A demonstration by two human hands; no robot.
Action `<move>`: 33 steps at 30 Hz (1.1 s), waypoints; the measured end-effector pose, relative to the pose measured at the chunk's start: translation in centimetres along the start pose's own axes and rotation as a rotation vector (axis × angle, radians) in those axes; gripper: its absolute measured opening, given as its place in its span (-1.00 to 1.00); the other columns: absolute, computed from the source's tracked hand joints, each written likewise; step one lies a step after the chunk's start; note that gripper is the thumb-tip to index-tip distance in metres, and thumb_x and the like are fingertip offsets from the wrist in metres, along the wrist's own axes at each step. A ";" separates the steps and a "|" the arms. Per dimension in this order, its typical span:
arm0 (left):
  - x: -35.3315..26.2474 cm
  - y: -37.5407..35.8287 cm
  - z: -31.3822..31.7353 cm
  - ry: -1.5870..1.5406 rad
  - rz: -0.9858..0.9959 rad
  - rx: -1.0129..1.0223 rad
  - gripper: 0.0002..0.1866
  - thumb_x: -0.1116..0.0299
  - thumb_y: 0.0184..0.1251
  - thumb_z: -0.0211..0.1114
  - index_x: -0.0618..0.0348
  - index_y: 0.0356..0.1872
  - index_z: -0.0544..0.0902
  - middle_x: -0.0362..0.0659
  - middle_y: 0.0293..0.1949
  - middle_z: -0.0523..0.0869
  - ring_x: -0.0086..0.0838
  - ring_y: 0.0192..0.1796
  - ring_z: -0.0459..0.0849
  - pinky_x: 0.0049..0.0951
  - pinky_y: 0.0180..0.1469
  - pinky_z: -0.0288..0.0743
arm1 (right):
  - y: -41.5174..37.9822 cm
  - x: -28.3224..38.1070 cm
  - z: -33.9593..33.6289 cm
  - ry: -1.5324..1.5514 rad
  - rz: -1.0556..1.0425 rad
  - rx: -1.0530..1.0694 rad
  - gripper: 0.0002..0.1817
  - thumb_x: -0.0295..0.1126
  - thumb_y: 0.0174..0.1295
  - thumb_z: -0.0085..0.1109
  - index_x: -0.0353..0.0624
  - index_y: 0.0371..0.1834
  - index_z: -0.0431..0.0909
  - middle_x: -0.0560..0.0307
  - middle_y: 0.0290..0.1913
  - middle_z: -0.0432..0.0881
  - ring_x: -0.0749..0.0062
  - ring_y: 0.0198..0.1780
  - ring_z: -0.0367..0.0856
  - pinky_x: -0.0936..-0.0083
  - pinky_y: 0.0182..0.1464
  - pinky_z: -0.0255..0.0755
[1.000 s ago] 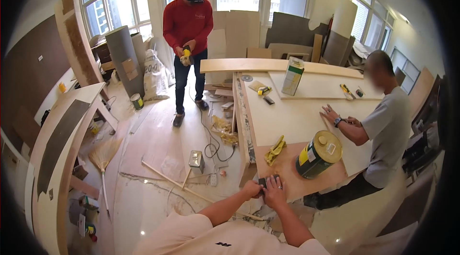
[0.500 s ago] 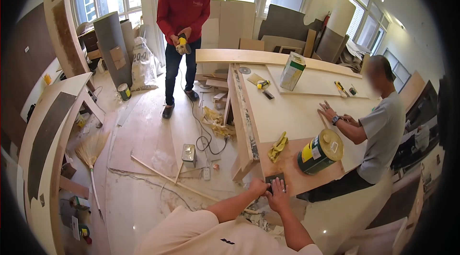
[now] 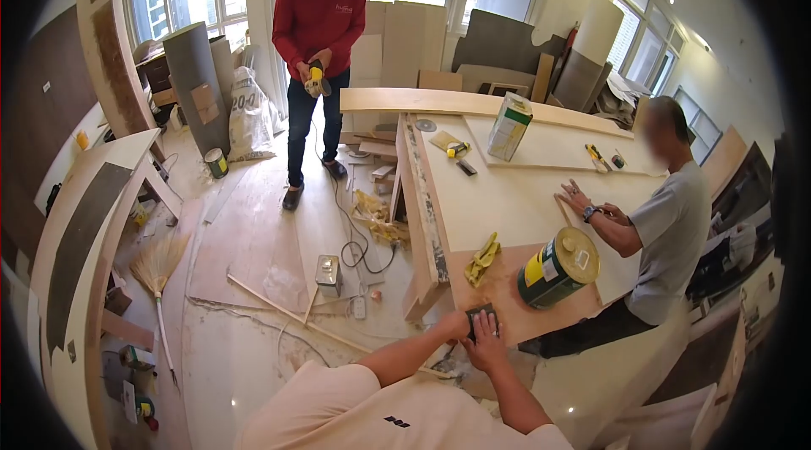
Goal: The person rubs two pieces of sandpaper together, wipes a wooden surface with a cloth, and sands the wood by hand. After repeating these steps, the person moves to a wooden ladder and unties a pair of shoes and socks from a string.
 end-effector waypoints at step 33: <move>2.8 -4.6 4.1 -1.642 -0.255 -0.091 -0.74 0.15 0.45 0.27 0.16 -0.19 0.57 -0.21 -0.29 0.66 -0.41 -0.15 0.68 -0.36 -0.12 0.63 | 0.2 -1.0 -0.7 0.018 -0.016 0.103 -0.09 0.28 0.34 -0.11 -0.15 0.56 0.03 -0.01 0.62 -0.09 0.03 0.62 -0.18 -0.05 0.55 -0.23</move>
Point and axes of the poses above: each hand's wrist, its own y-axis towards the middle knuckle, its own z-axis out of the palm, x = y × z, the point moved 4 cm from there along y, towards the middle knuckle
